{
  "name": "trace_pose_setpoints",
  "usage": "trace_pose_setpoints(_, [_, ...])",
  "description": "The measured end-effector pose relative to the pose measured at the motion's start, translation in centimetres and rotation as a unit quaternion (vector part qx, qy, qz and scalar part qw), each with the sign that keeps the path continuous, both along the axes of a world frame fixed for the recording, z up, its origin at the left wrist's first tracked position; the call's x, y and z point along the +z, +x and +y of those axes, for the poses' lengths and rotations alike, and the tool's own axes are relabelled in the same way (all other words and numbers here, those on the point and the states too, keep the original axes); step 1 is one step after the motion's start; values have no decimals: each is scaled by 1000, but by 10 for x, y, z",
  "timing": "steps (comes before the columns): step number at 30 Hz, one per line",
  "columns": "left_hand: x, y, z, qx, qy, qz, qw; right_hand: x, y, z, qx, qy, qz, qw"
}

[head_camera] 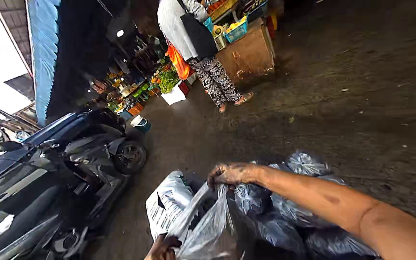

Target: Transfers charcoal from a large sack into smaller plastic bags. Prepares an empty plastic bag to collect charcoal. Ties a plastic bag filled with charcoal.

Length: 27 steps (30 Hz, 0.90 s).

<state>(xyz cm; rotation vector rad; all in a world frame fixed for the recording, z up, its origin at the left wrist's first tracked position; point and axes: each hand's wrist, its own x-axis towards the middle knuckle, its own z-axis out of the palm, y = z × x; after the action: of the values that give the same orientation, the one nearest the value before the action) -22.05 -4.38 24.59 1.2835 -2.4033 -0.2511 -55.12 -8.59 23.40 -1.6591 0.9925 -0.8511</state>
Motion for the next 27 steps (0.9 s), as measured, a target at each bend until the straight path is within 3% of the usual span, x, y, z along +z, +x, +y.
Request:
trace_pose_setpoints(4, [-4, 2, 30, 30, 35, 32, 998, 10, -1, 8, -11, 24, 29, 999])
trace_pose_setpoints(8, [-20, 3, 41, 45, 45, -26, 998, 8, 16, 3, 6, 54, 21, 998])
trace_pose_setpoints(11, [-32, 14, 38, 31, -29, -16, 999, 7, 24, 1, 25, 29, 30, 999])
trace_pose_setpoints(17, [-8, 48, 46, -36, -61, 81, 994, 29, 23, 10, 112, -119, 177, 971])
trace_pose_setpoints(19, [-9, 56, 42, -25, -45, 85, 995, 25, 22, 6, 160, -172, 235, 943])
trace_pose_setpoints(22, [-20, 66, 35, 12, -23, 84, 996, 2, 17, -3, 207, -174, 318, 909])
trace_pose_setpoints(25, [-17, 63, 35, 1, 3, 119, 993, -5, 12, -13, 190, -282, 254, 906])
trace_pose_setpoints(27, [-7, 55, 35, -30, 5, 152, 988, 11, 10, -11, 170, -360, 177, 900])
